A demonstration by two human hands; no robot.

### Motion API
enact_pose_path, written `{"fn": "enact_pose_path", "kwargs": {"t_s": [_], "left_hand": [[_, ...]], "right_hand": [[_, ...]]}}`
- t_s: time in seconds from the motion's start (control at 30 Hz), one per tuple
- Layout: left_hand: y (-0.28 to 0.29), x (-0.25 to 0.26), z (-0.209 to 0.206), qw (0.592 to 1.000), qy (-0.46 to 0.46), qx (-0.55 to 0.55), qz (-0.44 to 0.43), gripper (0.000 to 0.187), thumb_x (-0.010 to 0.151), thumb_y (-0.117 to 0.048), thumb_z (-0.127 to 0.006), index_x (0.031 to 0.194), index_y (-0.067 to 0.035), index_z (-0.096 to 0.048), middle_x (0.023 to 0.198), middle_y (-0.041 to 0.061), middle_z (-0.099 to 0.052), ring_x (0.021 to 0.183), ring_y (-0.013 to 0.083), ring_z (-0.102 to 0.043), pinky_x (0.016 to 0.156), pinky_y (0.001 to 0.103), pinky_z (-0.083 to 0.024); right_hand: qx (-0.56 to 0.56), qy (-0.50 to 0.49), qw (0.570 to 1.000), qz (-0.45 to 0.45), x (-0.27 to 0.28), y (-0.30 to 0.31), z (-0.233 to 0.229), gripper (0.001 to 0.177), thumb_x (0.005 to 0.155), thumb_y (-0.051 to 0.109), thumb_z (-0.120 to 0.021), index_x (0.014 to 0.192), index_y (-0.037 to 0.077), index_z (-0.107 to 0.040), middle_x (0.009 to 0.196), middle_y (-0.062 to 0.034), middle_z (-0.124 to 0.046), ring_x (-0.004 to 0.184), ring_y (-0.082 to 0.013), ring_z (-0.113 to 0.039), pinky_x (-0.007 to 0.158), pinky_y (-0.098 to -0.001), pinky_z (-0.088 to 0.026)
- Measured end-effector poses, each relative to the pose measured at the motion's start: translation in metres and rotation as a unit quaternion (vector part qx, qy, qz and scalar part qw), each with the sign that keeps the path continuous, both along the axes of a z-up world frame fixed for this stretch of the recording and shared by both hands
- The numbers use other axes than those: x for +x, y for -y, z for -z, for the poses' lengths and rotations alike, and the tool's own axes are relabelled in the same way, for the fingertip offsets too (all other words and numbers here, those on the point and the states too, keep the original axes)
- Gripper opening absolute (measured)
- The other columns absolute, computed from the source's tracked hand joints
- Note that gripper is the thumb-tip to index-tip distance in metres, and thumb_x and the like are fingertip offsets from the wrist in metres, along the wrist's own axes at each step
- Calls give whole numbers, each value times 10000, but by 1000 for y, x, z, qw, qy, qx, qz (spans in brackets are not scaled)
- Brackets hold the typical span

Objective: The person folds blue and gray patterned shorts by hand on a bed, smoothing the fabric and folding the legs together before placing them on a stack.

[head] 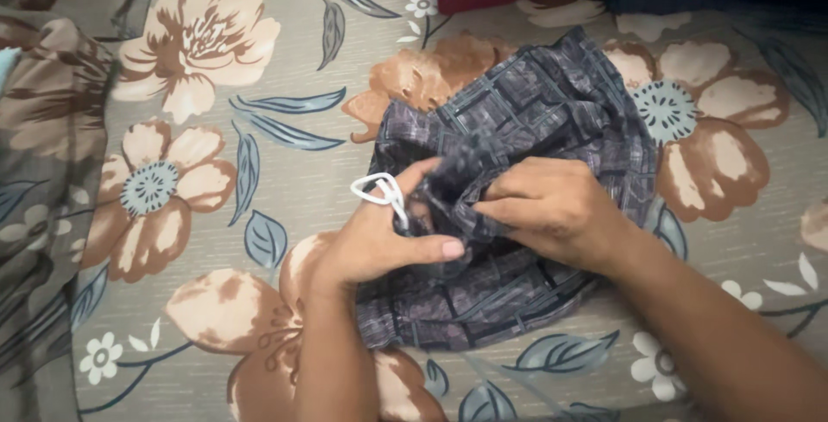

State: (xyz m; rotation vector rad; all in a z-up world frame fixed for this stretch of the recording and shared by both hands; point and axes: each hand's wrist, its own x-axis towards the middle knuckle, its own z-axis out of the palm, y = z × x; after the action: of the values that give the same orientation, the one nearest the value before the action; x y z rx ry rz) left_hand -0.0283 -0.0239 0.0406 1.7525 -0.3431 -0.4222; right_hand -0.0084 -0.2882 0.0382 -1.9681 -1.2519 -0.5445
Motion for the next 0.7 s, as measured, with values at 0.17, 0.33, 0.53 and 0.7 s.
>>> {"fn": "enact_pose_path", "kwargs": {"t_s": [0.17, 0.33, 0.53, 0.7], "left_hand": [[2, 0, 0, 994, 87, 63, -7, 415, 749, -254, -889, 1070, -65, -705, 869, -38, -630, 825, 68, -556, 734, 246, -465], [-25, -10, 10, 979, 68, -186, -47, 388, 811, -197, -842, 1110, -57, -638, 1043, 18, -685, 993, 134, -655, 893, 265, -519], [-76, -16, 10, 803, 110, -496, -312, 616, 756, -240, -801, 1310, -87, -578, 1180, 129, -664, 986, 227, -705, 802, 334, -595], [-107, -8, 1, 753, 198, -183, -600, 490, 927, -229, -691, 1335, -18, -520, 1164, 126, -665, 1082, 222, -674, 962, 359, -594]], "right_hand": [[19, -41, 999, -13, -6, -1, -1, 347, 636, 30, -772, 982, 62, -771, 844, -50, -726, 771, -221, -718, 685, -356, -558], [-74, 36, 986, 145, 15, 23, -9, 519, 696, 187, -848, 1197, 126, -729, 1207, -89, -736, 1211, -296, -661, 1083, -491, -484], [-3, -380, 914, 139, 46, 72, -3, 682, 933, 492, -632, 1526, 186, -491, 1585, -134, -472, 1469, -294, -415, 1170, -450, -345], [-41, -340, 906, 250, 53, 57, 6, 769, 798, 318, -797, 1504, 188, -524, 1487, -114, -577, 1324, -262, -550, 1086, -414, -450]]}}
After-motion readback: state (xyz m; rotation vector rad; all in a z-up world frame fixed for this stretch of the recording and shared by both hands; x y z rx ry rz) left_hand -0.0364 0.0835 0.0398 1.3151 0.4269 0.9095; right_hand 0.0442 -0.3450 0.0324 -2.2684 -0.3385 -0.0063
